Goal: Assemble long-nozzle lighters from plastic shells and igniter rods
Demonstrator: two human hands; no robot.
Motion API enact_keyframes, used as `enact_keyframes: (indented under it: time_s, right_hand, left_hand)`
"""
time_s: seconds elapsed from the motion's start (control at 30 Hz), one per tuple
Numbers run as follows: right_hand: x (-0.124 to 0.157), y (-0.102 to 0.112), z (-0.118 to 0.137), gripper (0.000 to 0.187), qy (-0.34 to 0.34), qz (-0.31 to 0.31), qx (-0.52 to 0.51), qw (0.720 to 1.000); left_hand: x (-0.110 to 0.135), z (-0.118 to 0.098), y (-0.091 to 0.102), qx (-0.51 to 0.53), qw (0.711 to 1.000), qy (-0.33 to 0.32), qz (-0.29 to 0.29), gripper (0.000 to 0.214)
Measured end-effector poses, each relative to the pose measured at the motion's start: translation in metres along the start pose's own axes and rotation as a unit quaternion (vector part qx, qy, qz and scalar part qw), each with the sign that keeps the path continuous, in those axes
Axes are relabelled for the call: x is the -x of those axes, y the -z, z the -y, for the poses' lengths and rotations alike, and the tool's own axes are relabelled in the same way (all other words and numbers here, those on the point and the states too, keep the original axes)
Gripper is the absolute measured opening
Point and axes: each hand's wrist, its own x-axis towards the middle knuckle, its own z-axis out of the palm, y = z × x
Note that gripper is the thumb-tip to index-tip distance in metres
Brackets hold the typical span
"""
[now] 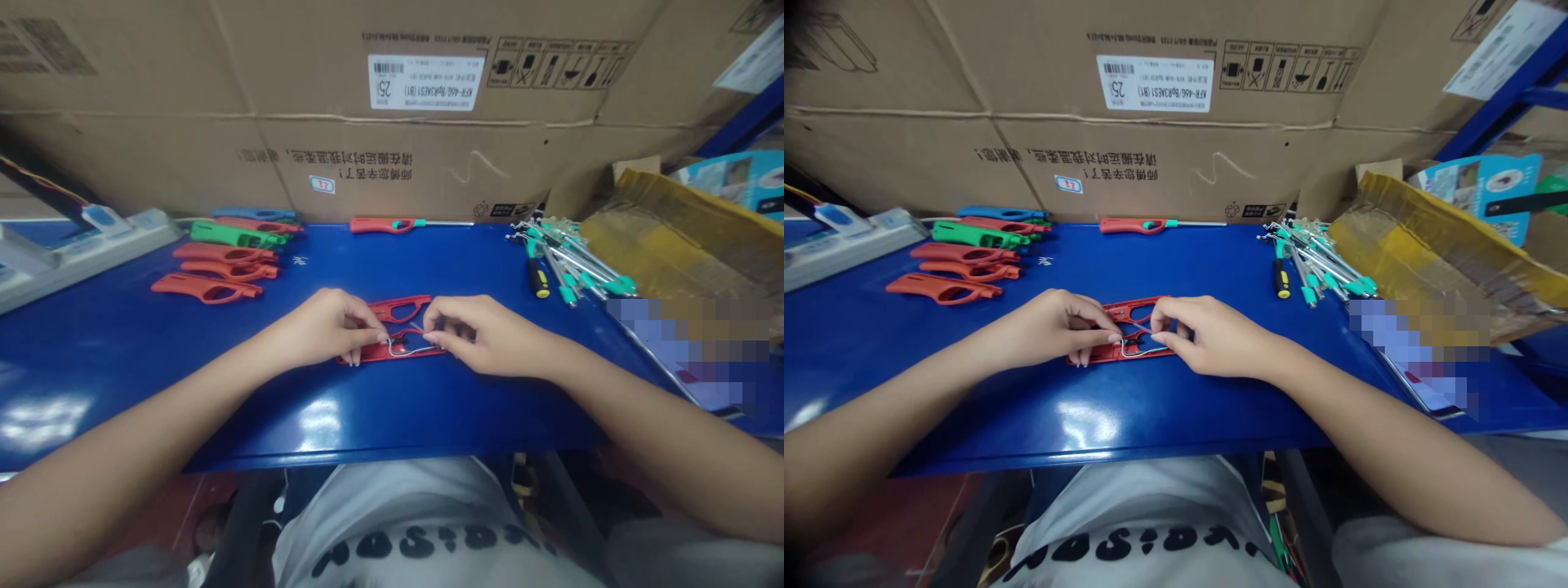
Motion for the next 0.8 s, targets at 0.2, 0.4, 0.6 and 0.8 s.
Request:
enact_keyframes:
  time_s: [0.2,0.4,0.6,0.8]
  right_hand:
    - [-0.0019,-0.0015,-0.0064,0.006,-0.012,0.020,-0.037,0.999]
    - [-0.0024,-0.0055,-0.0019,0.016,0.001,0.029,0.019,0.999]
    - [-0.0022,-0.0045,-0.0003,0.011,0.015,0.026,0.027,0.999]
    - [-0.0010,-0.0031,-0.0016,0.019,0.025,0.037,0.026,0.999]
  left_hand:
    - [-0.0005,-0.0034,0.0009,0.010,1.000,0.006,0.004,0.016]
    - [-0.0005,-0.0051,0.0006,0.036,0.999,0.025,0.014,0.016]
    - [-0.0001,-0.0034,0.0022,0.040,0.999,0.011,0.020,0.015]
    - [-0.0005,0.0000,0.0053,0.051,0.998,0.010,0.045,0.018]
